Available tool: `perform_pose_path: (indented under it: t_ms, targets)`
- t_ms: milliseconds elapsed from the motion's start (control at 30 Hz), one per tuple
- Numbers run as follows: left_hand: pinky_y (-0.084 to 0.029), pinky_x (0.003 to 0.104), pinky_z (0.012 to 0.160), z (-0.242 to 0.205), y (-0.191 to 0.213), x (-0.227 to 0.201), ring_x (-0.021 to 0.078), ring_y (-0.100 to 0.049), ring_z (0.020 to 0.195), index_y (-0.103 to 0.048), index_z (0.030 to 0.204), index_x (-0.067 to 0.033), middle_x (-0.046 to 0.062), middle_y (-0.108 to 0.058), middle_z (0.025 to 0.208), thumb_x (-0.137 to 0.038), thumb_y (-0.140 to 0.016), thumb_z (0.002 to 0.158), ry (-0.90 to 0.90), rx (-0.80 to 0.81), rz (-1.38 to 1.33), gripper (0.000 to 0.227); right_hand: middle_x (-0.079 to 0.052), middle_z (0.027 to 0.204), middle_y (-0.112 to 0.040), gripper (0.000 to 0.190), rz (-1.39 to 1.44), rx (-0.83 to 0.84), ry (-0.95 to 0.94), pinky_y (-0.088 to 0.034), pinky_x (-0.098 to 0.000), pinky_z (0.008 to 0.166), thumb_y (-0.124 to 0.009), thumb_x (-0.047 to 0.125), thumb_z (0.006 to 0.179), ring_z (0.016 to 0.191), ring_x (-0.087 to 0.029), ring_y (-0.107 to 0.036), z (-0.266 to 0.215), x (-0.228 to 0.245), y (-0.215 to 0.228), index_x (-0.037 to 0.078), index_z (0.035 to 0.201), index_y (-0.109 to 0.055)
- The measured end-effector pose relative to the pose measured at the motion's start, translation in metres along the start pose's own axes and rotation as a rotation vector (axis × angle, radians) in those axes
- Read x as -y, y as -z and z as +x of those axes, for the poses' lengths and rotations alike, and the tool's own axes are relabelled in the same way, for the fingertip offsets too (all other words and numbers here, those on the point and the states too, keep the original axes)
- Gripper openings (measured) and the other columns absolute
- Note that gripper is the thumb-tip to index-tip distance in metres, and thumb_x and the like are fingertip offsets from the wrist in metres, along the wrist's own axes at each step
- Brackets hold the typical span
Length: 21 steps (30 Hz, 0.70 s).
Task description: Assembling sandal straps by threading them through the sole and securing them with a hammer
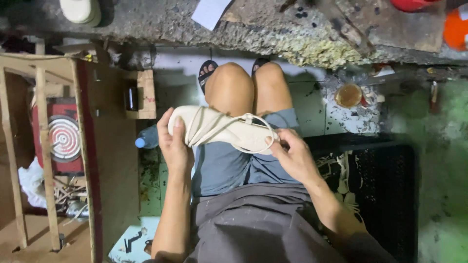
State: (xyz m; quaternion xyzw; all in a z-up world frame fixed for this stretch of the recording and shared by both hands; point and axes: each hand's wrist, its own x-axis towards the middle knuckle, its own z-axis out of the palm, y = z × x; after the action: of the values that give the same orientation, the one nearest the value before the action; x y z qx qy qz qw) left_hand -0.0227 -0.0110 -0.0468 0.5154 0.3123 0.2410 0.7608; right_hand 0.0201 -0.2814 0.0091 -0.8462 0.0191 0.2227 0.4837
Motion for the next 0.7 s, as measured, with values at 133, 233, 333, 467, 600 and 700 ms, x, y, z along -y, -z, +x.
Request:
perform_pose_path:
  t_ms: [133,233,333,467,600,700]
  targets:
    - [-0.060,0.037,0.077,0.007,0.047,0.033,0.0241,-0.070,0.090,-0.054,0.116,-0.0150,0.014,-0.068,0.110,-0.014,-0.060,0.092,0.242,0.066,-0.263,0.025,-0.011,0.101,-0.072,0.012,0.141,-0.064,0.032,-0.058,-0.0374,0.077,-0.069,0.018,0.091,0.089,-0.018,-0.068,0.034,0.004,0.022,0.006,0.094,-0.072]
    - [-0.053,0.029,0.048,-0.008,0.039,0.039,0.0205,-0.067,0.063,-0.059,0.093,-0.0074,0.019,-0.069,0.088,-0.028,-0.063,0.084,0.468,0.401,-0.198,0.023,-0.019,0.109,-0.071,0.018,0.146,0.003,0.288,-0.058,-0.0393,0.082,-0.068,0.002,0.091,0.100,-0.025,-0.068,0.055,0.057,0.049,-0.002,0.109,-0.070]
    - [-0.058,0.035,0.078,-0.020,-0.041,0.022,0.0218,-0.072,0.092,-0.057,0.134,-0.0110,0.017,-0.069,0.114,-0.063,-0.045,0.095,0.622,0.714,-0.061,0.065,-0.021,0.110,-0.072,0.017,0.028,0.265,0.647,-0.058,-0.0392,0.077,-0.079,0.004,0.086,0.097,-0.027,-0.070,0.070,0.096,0.054,-0.003,0.098,-0.070]
    - [-0.049,0.054,0.100,-0.017,-0.086,0.016,0.0358,-0.059,0.120,-0.050,0.141,-0.0035,0.025,-0.055,0.133,-0.060,-0.040,0.102,0.683,0.640,-0.299,0.069,-0.017,0.112,-0.073,0.019,0.028,0.372,0.722,-0.059,-0.0430,0.081,-0.071,0.010,0.091,0.099,-0.033,-0.072,0.065,0.112,0.022,0.005,0.109,-0.069]
    - [-0.057,0.035,0.090,0.000,-0.076,0.000,0.0245,-0.076,0.091,-0.073,0.116,-0.0109,0.020,-0.076,0.099,-0.053,-0.036,0.102,0.588,0.482,-0.128,0.057,-0.021,0.137,-0.061,0.051,0.402,0.239,0.561,-0.048,-0.0487,0.106,-0.065,0.004,0.090,0.126,-0.036,-0.059,0.045,0.066,-0.007,0.001,0.139,-0.055]
    - [-0.058,0.028,0.080,0.021,-0.038,0.037,0.0137,-0.072,0.075,-0.073,0.111,-0.0137,0.008,-0.075,0.082,-0.052,-0.040,0.100,0.523,0.467,-0.003,0.052,-0.021,0.139,-0.056,0.067,0.250,0.065,0.612,-0.055,-0.0426,0.097,-0.082,0.009,0.079,0.113,-0.035,-0.065,0.012,0.042,-0.040,0.000,0.140,-0.055]
